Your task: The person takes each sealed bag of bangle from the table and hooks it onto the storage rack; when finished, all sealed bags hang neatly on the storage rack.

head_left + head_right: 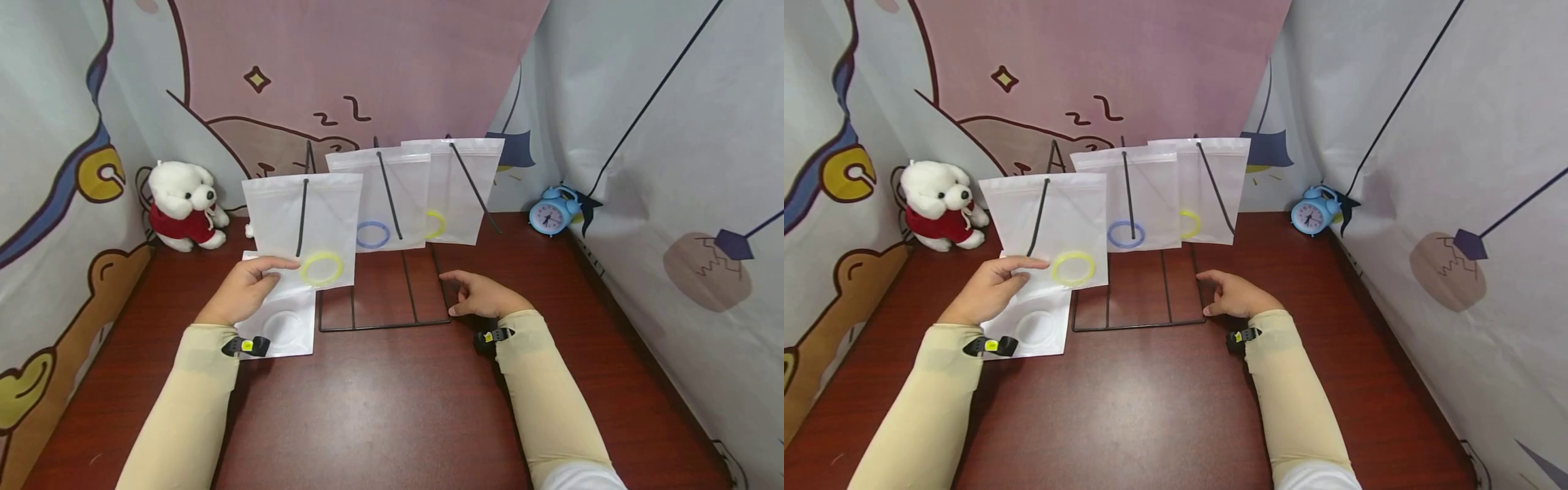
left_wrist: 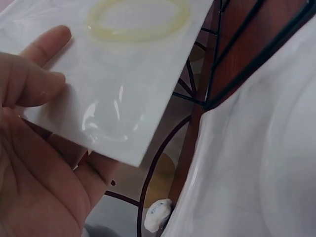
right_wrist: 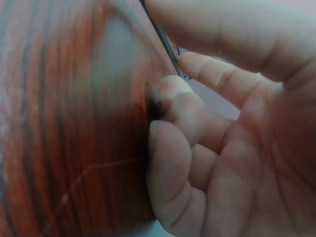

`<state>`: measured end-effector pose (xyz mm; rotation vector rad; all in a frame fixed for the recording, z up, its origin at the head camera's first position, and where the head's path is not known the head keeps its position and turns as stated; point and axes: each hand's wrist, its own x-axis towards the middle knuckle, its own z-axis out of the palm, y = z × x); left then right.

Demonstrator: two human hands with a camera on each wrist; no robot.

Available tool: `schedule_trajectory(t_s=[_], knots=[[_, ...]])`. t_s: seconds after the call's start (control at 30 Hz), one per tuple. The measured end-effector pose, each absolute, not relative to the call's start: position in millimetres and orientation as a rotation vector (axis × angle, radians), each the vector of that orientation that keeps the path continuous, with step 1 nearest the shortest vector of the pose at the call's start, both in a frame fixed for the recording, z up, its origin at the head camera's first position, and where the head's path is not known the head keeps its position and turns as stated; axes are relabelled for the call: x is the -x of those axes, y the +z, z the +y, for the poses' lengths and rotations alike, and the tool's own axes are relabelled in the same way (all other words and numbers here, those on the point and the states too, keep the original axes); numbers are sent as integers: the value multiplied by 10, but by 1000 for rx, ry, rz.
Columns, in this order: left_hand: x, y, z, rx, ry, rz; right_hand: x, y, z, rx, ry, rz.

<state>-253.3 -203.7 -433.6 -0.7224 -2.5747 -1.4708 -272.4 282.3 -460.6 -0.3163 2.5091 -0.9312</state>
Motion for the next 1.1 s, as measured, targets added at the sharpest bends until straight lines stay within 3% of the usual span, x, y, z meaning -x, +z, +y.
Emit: schedule_trajectory(t_s=[0.63, 1.1], knots=[[2575, -4390, -2086, 689, -1414, -2683, 2714, -4608, 2799, 317, -927, 2519], [2555, -4393, -2047, 640, -1780, -2582, 2713, -4599, 2810, 322, -922, 2515]])
